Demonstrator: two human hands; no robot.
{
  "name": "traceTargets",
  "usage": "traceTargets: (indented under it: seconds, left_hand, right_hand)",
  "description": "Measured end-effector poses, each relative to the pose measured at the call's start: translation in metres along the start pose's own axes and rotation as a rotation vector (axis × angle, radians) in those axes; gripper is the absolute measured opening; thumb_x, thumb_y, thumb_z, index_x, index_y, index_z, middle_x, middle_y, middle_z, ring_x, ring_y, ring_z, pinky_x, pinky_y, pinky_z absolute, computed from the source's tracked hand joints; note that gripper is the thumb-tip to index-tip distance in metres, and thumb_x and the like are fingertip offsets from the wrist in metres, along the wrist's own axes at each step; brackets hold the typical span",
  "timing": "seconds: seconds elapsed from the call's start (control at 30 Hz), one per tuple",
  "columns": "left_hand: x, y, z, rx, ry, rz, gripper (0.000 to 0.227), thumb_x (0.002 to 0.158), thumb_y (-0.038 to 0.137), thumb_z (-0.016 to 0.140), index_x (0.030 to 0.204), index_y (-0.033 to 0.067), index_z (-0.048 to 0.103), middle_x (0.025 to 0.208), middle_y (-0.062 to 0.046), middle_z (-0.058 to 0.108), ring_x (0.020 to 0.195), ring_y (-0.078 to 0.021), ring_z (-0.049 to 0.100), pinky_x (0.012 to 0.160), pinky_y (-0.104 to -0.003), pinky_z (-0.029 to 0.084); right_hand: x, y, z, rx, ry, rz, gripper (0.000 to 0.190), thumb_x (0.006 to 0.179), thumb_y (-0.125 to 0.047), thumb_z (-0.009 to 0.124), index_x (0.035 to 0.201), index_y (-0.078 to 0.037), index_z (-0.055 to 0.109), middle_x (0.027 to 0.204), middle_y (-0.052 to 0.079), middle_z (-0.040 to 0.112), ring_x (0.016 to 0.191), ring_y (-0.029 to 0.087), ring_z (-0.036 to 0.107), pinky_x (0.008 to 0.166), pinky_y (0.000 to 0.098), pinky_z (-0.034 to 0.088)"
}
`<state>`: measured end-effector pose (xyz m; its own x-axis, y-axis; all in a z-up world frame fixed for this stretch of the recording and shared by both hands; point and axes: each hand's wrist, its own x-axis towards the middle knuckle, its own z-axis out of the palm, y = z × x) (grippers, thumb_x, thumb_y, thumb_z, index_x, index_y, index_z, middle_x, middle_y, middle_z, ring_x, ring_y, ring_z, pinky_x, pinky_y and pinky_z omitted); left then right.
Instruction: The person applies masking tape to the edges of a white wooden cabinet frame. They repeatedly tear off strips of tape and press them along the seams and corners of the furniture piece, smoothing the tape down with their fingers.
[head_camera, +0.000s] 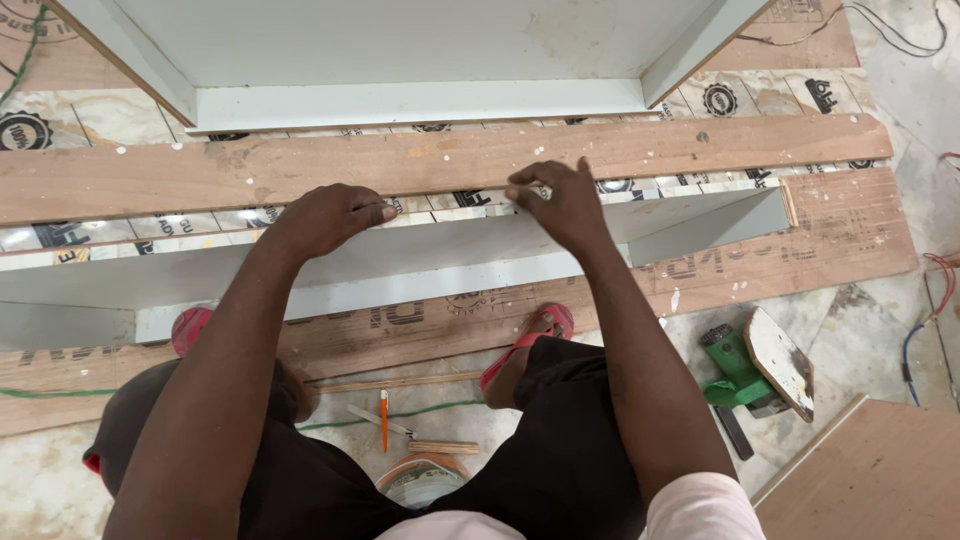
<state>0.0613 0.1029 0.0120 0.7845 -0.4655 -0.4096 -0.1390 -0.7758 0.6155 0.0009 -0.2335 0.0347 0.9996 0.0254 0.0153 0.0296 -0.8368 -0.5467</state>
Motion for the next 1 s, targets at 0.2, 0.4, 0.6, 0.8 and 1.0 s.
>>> traceTargets:
  seconds: [0.2, 0.4, 0.6, 0.8, 1.0]
  left_hand:
    - [-0.002, 0.004, 0.001, 0.000, 0.012, -0.010, 0.057, 0.093, 0.065, 0.057, 0.103, 0.0134, 0.078, 0.085, -0.010, 0.075, 0.087, -0.0282, 0.071, 0.080, -0.047, 0.054]
    - [-0.004, 0.006, 0.002, -0.009, 0.028, -0.006, 0.055, 0.091, 0.065, 0.057, 0.105, 0.0163, 0.077, 0.087, -0.008, 0.074, 0.086, -0.0282, 0.070, 0.080, -0.047, 0.052]
    - [-0.007, 0.020, -0.003, 0.120, 0.061, -0.011, 0.055, 0.095, 0.065, 0.055, 0.095, 0.0147, 0.077, 0.087, -0.009, 0.076, 0.090, -0.0294, 0.071, 0.082, -0.049, 0.053]
    - [0.007, 0.063, 0.028, 0.251, 0.252, 0.311, 0.047, 0.090, 0.057, 0.066, 0.106, 0.0138, 0.074, 0.095, -0.009, 0.074, 0.089, -0.0305, 0.071, 0.075, -0.050, 0.053]
    - [0.028, 0.087, 0.058, 0.461, 0.275, 0.374, 0.038, 0.088, 0.045, 0.076, 0.105, 0.0117, 0.071, 0.098, -0.009, 0.073, 0.096, -0.0293, 0.070, 0.079, -0.046, 0.056]
  right_hand:
    - [0.008, -0.028, 0.026, 0.033, -0.104, -0.009, 0.026, 0.087, -0.038, 0.080, 0.080, -0.013, 0.073, 0.082, 0.001, 0.073, 0.081, 0.020, 0.068, 0.123, 0.0651, 0.014]
    - [0.011, -0.028, 0.032, -0.013, -0.133, 0.070, 0.037, 0.085, -0.043, 0.079, 0.072, -0.011, 0.068, 0.072, 0.002, 0.067, 0.068, 0.020, 0.062, 0.121, 0.0623, 0.021]
    - [0.012, -0.013, 0.049, -0.085, -0.024, -0.073, 0.033, 0.101, -0.042, 0.066, 0.086, -0.014, 0.073, 0.083, 0.002, 0.071, 0.087, 0.021, 0.068, 0.126, 0.0610, 0.018]
    - [-0.015, -0.004, 0.038, -0.249, 0.038, -0.316, 0.040, 0.085, -0.047, 0.077, 0.105, -0.013, 0.074, 0.101, 0.005, 0.071, 0.106, 0.025, 0.065, 0.118, 0.0579, 0.023]
    - [-0.017, -0.004, 0.054, -0.398, 0.082, -0.232, 0.040, 0.087, -0.045, 0.079, 0.109, -0.014, 0.070, 0.105, 0.004, 0.068, 0.110, 0.025, 0.065, 0.120, 0.0606, 0.026]
